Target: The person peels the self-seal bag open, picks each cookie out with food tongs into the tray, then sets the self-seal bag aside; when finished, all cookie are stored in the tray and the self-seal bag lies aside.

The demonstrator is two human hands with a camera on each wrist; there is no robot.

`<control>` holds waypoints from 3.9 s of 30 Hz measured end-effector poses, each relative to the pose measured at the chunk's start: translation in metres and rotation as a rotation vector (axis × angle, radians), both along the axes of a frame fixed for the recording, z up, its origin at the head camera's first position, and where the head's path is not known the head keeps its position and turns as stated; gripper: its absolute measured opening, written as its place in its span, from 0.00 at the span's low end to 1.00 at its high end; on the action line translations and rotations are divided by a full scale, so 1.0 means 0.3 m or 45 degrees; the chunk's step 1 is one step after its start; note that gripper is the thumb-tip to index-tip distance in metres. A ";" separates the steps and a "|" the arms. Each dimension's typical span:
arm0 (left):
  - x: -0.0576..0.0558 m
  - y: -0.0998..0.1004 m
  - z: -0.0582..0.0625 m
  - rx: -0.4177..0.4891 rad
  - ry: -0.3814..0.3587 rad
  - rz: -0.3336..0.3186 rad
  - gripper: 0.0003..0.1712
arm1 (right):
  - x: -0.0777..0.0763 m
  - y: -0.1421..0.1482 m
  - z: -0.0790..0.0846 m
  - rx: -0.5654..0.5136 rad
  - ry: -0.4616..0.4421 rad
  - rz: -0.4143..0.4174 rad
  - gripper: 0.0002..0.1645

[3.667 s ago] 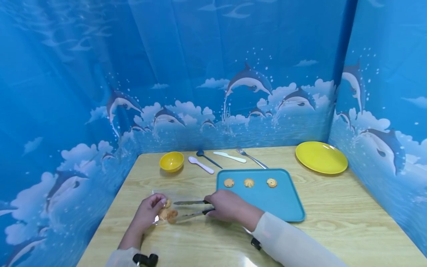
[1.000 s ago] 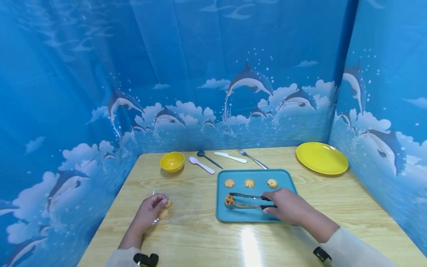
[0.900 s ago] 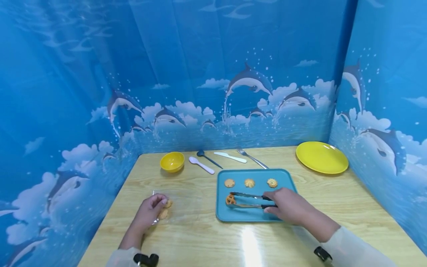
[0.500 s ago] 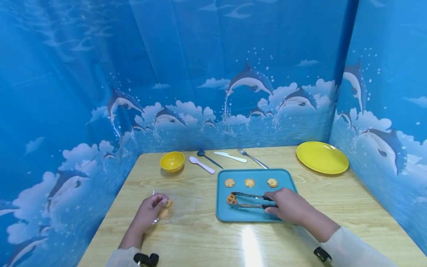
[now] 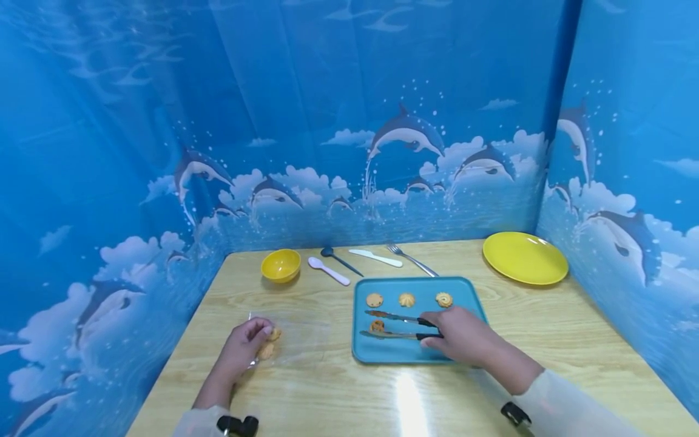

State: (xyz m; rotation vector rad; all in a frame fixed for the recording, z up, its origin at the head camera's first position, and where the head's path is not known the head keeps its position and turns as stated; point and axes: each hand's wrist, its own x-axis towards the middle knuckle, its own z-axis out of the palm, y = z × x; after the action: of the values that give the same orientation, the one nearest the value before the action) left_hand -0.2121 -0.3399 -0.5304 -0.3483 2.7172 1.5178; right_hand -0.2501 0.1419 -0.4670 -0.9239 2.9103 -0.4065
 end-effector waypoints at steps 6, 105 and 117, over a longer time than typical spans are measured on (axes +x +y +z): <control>0.002 0.000 -0.002 0.001 -0.022 0.003 0.15 | 0.013 -0.143 0.002 -0.015 -0.003 0.109 0.27; -0.007 -0.007 -0.005 0.016 -0.020 0.032 0.18 | 0.081 -0.030 0.015 -0.012 0.040 -0.179 0.32; 0.000 -0.005 -0.003 0.005 -0.022 0.016 0.20 | 0.123 0.189 0.001 0.048 0.114 -0.224 0.31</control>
State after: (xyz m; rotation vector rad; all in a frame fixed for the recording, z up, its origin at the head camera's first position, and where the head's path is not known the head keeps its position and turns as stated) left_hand -0.2121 -0.3415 -0.5312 -0.3776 2.7039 1.5159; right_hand -0.2133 0.1985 -0.4665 -0.7007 3.0817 -0.3266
